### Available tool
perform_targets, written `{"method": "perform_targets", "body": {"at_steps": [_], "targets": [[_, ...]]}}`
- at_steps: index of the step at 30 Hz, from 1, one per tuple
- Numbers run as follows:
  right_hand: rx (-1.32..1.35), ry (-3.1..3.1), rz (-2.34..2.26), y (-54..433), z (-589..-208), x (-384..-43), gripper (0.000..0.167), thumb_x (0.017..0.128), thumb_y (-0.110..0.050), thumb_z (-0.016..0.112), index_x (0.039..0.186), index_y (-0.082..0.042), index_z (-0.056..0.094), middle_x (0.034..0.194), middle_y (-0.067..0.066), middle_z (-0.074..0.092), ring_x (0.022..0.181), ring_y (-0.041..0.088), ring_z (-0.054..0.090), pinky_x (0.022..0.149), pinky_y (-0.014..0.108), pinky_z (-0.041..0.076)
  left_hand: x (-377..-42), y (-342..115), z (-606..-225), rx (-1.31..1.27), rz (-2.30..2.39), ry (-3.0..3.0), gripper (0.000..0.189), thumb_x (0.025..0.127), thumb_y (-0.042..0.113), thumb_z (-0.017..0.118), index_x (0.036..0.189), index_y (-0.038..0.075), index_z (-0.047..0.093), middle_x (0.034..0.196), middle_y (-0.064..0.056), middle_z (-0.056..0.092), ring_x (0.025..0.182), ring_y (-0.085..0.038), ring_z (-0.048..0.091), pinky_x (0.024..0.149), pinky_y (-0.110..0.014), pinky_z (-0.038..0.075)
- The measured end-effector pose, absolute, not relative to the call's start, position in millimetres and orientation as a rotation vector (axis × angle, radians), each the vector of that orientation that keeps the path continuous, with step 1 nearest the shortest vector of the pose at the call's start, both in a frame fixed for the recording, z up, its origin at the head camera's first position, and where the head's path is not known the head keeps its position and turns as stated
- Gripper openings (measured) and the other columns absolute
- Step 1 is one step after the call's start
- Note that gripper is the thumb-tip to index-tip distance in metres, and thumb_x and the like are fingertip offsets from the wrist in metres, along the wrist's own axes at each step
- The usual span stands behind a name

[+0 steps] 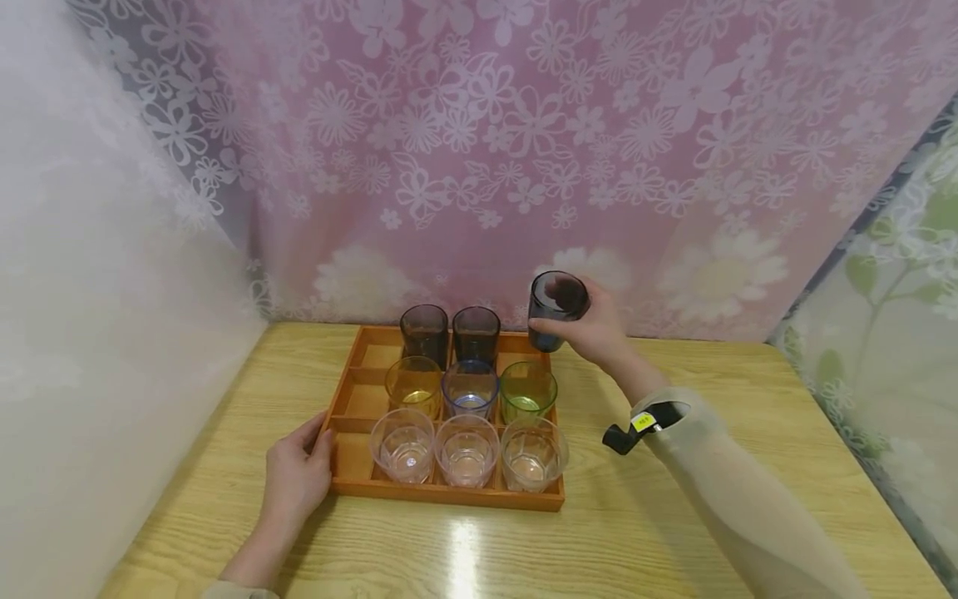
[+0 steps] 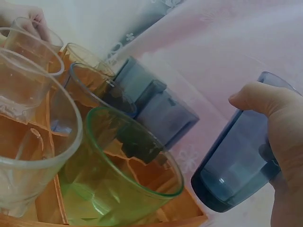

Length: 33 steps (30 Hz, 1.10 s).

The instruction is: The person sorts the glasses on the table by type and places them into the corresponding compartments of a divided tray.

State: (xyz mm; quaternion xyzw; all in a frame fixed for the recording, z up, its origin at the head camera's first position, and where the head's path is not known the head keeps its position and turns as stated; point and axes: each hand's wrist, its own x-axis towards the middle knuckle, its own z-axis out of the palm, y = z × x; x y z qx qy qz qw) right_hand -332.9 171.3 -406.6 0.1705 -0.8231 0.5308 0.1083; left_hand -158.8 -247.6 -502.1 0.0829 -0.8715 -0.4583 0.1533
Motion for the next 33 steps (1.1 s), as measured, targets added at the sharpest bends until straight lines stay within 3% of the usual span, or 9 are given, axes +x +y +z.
{"method": "perform_targets", "body": {"at_steps": [14, 28, 33], "targets": [[0.638, -2.495, 1.685, 160.8, -425.9, -340.0, 0.066, 0.081, -0.021, 0.096, 0.136, -0.003, 0.065, 0.130, 0.020, 0.068, 0.116, 0.031, 0.065, 0.097, 0.050, 0.054, -160.7, -248.0, -502.7, 0.235, -1.306, -2.509, 0.036, 0.107, 0.004, 0.059, 0.141, -0.008, 0.063, 0.132, -0.026, 0.068, 0.123, -0.037, 0.065, 0.098, -0.053, 0.055], [0.712, -2.536, 1.689, 151.9, -449.1, -349.3, 0.060, 0.078, -0.017, 0.097, 0.130, -0.009, 0.070, 0.124, 0.012, 0.070, 0.111, 0.027, 0.067, 0.097, 0.048, 0.054, -160.8, -248.2, -503.6, 0.253, -1.310, -2.500, 0.035, 0.106, 0.003, 0.060, 0.140, -0.007, 0.064, 0.130, -0.025, 0.069, 0.122, -0.034, 0.065, 0.098, -0.051, 0.055], [0.707, -2.571, 1.706, 152.8, -454.3, -350.8, 0.065, 0.077, -0.017, 0.098, 0.134, -0.009, 0.067, 0.125, 0.010, 0.070, 0.112, 0.027, 0.067, 0.099, 0.048, 0.054, -159.5, -248.5, -501.2, 0.259, -1.328, -2.511, 0.036, 0.107, 0.004, 0.059, 0.141, -0.007, 0.063, 0.133, -0.026, 0.067, 0.125, -0.036, 0.064, 0.098, -0.052, 0.054]]}}
